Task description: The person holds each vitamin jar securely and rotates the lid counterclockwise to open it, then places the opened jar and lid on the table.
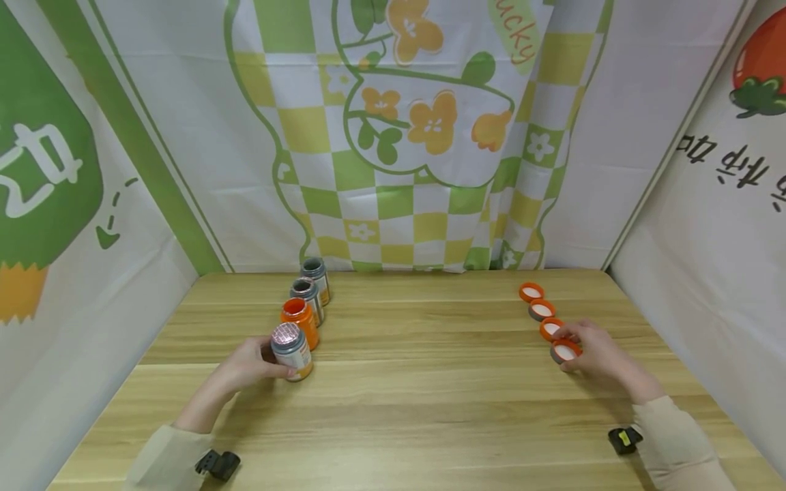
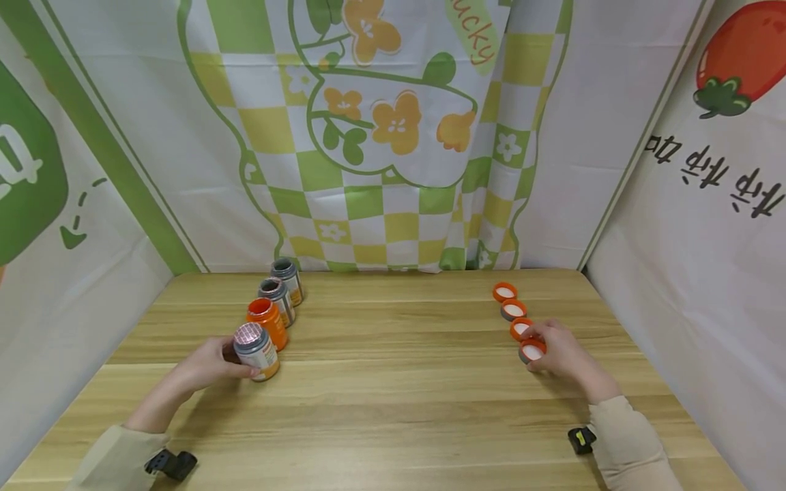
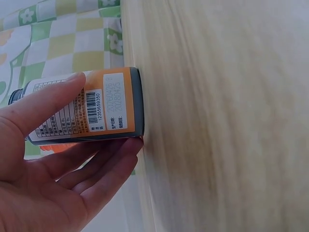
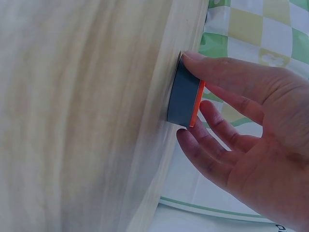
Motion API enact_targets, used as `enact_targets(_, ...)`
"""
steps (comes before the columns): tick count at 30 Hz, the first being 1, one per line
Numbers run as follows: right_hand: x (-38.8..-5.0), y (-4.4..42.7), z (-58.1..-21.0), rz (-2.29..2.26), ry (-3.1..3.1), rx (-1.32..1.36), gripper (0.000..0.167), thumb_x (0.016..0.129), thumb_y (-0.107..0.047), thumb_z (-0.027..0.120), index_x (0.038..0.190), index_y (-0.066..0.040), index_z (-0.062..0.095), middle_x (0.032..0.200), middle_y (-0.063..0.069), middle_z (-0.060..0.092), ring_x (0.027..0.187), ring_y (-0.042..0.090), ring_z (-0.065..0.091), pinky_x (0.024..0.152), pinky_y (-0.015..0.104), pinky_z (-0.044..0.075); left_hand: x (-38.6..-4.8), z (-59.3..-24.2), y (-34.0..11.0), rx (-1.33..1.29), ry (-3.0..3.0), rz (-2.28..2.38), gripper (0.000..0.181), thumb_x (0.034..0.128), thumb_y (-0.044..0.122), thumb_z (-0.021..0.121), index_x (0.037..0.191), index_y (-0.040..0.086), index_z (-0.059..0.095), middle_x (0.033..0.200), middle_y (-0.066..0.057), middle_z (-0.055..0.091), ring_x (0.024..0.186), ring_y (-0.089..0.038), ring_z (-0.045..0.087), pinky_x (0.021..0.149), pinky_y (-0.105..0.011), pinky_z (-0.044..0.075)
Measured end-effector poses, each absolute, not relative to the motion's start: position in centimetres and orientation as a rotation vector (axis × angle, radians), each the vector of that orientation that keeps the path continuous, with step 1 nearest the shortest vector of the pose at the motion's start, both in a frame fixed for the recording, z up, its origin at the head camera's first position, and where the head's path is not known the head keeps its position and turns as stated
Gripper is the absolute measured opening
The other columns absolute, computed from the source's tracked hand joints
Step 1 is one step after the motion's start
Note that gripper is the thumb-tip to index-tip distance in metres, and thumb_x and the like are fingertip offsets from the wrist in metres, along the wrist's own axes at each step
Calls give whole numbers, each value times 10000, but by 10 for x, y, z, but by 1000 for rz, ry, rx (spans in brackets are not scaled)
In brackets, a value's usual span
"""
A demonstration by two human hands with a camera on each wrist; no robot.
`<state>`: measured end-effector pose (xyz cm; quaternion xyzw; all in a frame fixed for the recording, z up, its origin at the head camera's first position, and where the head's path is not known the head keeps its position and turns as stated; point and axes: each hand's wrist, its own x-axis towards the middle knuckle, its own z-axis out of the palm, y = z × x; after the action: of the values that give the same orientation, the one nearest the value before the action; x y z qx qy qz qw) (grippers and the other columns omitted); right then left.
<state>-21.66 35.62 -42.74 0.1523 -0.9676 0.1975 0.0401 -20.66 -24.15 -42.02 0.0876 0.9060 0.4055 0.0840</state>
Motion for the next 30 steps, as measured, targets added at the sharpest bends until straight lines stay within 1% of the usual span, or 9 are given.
enact_targets(8, -217, 356, -430, 600, -2954, 477, 477, 604, -90, 846, 1039, -29, 660, 1041, 194, 568, 931, 339, 573, 781, 450, 458, -208, -420, -243, 272, 2716, 1184, 650, 715, 207, 813, 1203, -124, 539, 1076, -220, 656, 969, -276, 621, 829, -410, 497)
enact_targets(14, -218, 357, -430, 602, -2957, 464, 477, 608, -101, 847, 1044, -39, 663, 1041, 189, 569, 925, 327, 573, 775, 432, 450, -207, -419, -243, 270, 2731, 1169, 633, 715, 214, 813, 1185, -122, 554, 1063, -215, 661, 962, -276, 623, 830, -419, 499)
enact_targets(19, -218, 356, -430, 617, -2946, 474, 471, 604, -106, 855, 1031, -42, 668, 1034, 183, 570, 911, 320, 576, 769, 424, 451, -206, -420, -245, 258, 2760, 1133, 610, 714, 250, 813, 1159, -96, 580, 1025, -173, 675, 929, -247, 625, 802, -386, 503)
enact_targets(23, -218, 356, -428, 626, -2952, 482, 469, 618, -107, 849, 1041, -30, 662, 1038, 190, 572, 917, 331, 584, 772, 428, 457, -203, -421, -246, 241, 2769, 1111, 578, 717, 288, 810, 1130, -62, 605, 996, -124, 681, 893, -208, 621, 764, -338, 497)
enact_targets(27, -217, 356, -425, 618, -2957, 482, 457, 637, -126, 842, 1044, -29, 659, 1029, 185, 594, 920, 326, 591, 778, 442, 461, -200, -420, -249, 230, 2790, 1081, 546, 725, 327, 800, 1094, -40, 634, 981, -113, 687, 879, -204, 624, 744, -342, 499)
enact_targets(30, -216, 354, -423, 589, -2957, 477, 420, 679, -160, 825, 1042, -29, 658, 1026, 190, 605, 931, 338, 583, 783, 470, 461, -197, -418, -252, 195, 2820, 1031, 507, 732, 344, 790, 1046, -30, 652, 949, -102, 687, 857, -201, 622, 722, -342, 499)
